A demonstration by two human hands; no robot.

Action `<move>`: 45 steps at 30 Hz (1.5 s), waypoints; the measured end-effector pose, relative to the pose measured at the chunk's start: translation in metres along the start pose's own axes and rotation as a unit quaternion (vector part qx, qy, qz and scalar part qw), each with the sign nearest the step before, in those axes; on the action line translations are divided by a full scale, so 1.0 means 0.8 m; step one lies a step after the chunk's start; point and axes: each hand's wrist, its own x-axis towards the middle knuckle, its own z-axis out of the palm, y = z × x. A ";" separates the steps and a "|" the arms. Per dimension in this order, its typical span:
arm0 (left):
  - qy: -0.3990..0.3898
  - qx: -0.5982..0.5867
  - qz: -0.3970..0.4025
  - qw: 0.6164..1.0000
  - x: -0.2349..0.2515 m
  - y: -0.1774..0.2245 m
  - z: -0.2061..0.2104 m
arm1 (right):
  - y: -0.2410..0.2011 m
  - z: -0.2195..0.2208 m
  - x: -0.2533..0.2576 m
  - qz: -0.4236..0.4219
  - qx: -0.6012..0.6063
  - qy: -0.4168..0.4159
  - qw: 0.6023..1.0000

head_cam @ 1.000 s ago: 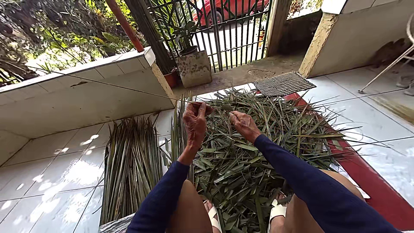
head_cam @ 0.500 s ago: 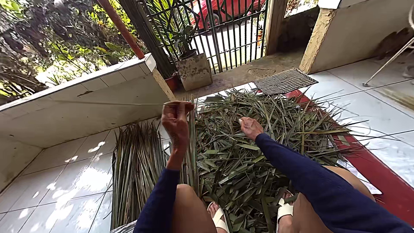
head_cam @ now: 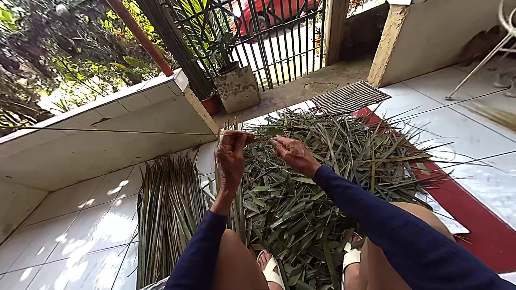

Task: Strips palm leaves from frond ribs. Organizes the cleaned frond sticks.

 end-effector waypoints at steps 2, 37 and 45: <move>-0.015 -0.005 0.005 1.000 -0.001 -0.002 0.004 | 0.001 -0.004 0.001 0.011 -0.001 -0.012 1.000; 0.124 -0.182 -0.150 0.964 0.009 0.016 -0.041 | 0.081 -0.106 0.019 0.165 -0.129 0.057 0.976; 0.146 -0.190 -0.173 0.955 0.009 0.011 -0.031 | 0.020 -0.081 0.009 0.055 -0.057 0.126 0.989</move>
